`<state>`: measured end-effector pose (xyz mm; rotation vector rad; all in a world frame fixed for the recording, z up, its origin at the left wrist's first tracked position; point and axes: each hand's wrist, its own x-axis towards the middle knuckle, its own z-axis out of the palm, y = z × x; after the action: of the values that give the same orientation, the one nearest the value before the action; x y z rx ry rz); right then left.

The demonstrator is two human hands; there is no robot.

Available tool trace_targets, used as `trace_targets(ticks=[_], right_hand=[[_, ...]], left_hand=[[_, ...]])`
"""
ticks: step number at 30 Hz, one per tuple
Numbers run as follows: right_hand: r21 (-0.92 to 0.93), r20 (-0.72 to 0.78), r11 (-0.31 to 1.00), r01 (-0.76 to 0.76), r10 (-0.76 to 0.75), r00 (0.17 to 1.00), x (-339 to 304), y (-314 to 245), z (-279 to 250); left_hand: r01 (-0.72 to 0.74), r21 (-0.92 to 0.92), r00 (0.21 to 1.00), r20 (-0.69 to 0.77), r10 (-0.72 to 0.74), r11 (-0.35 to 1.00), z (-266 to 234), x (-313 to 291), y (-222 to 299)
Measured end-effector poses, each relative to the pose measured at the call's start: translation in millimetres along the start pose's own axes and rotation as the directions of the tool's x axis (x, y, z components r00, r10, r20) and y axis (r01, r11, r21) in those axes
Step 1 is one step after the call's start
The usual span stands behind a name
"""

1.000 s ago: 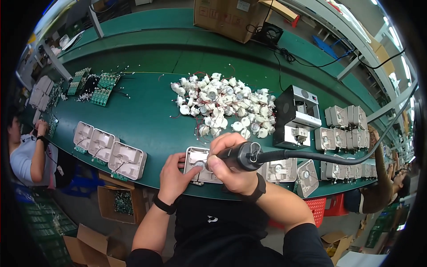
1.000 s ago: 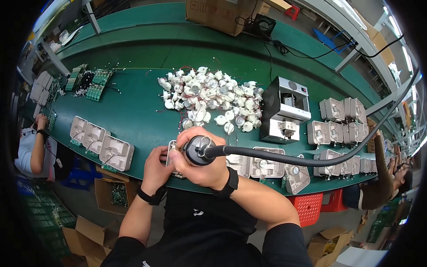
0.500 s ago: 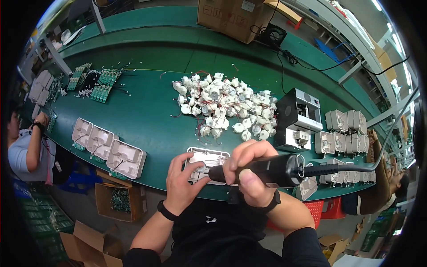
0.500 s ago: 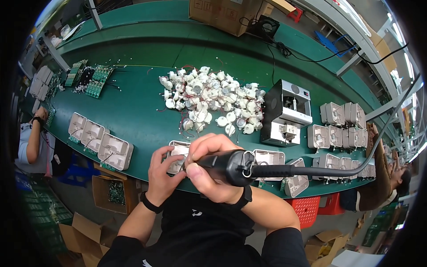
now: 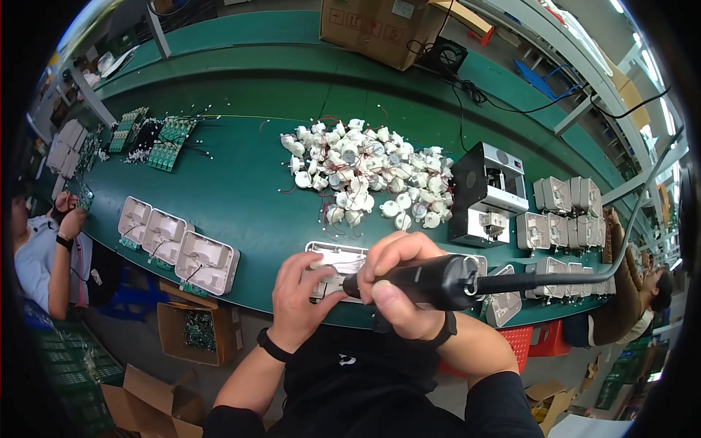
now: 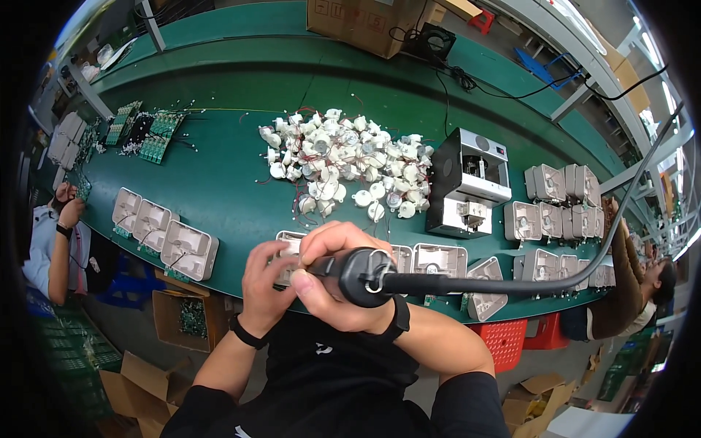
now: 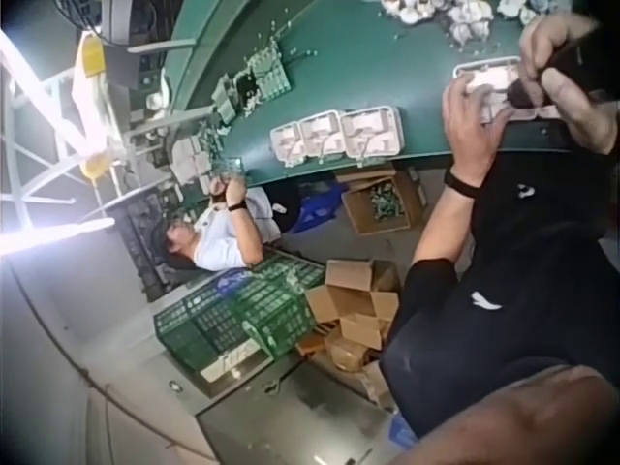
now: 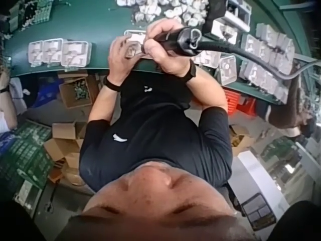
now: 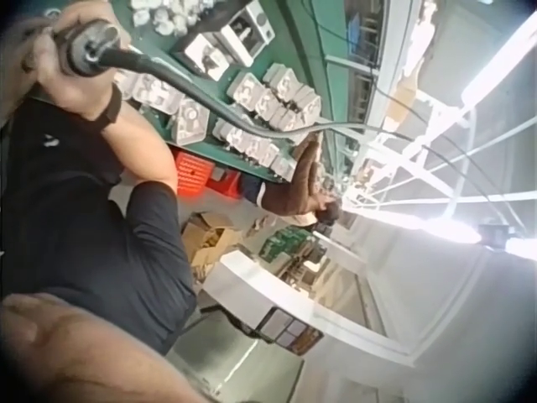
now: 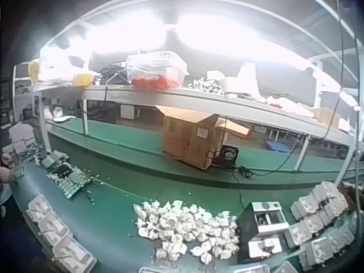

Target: The person picks up a motor from a pile, places it into a plastic housing, and secures it by driving a screw with a power screwdriver. They then move the assembled housing to a stack on the workbench and repeat the process.

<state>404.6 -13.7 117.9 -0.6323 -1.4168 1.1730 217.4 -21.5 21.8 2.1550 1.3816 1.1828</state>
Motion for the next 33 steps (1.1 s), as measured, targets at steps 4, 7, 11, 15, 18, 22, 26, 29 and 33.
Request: trace_targets(ticks=[4, 7, 11, 15, 18, 22, 26, 29, 33], right_hand=[[-0.126, 0.012, 0.991, 0.036, -0.035, 0.999, 0, 19, -1], [-0.154, -0.003, 0.988, 0.032, -0.033, 0.999, 0, 31, 1], [-0.129, -0.03, 0.991, -0.016, 0.012, 0.999, -1, 44, 3], [-0.116, -0.035, 0.992, -0.051, 0.047, 0.998, 1, 51, 6], [-0.123, -0.064, 0.99, -0.065, 0.058, 0.996, 4, 49, 10], [-0.266, -0.078, 0.964, 0.018, -0.04, 0.996, 10, 36, 9], [-0.161, -0.168, 0.986, 0.041, -0.069, 0.983, 4, 12, -11], [-0.196, -0.336, 0.963, 0.183, -0.241, 0.911, -16, -32, -57], [-0.469, -0.512, 0.868, 0.164, -0.419, 0.75, -27, -69, -135]], left_hand=[[0.277, -0.092, 0.961, -0.002, -0.278, 0.957, 2, -4, -15], [0.397, -0.156, 0.918, 0.056, -0.393, 0.904, 8, -8, -26], [0.43, -0.186, 0.902, 0.137, -0.41, 0.884, 10, -11, -31], [0.454, -0.178, 0.889, 0.152, -0.431, 0.873, 5, -7, -28], [0.451, -0.186, 0.889, 0.183, -0.42, 0.873, 7, -3, -26], [0.35, -0.199, 0.933, 0.161, -0.321, 0.915, 15, -1, -30], [0.431, -0.181, 0.897, 0.191, -0.399, 0.884, 5, -4, -29], [0.451, -0.143, 0.885, 0.203, -0.42, 0.881, 8, -8, -33], [0.45, -0.157, 0.887, 0.193, -0.419, 0.879, 16, -7, -34]])
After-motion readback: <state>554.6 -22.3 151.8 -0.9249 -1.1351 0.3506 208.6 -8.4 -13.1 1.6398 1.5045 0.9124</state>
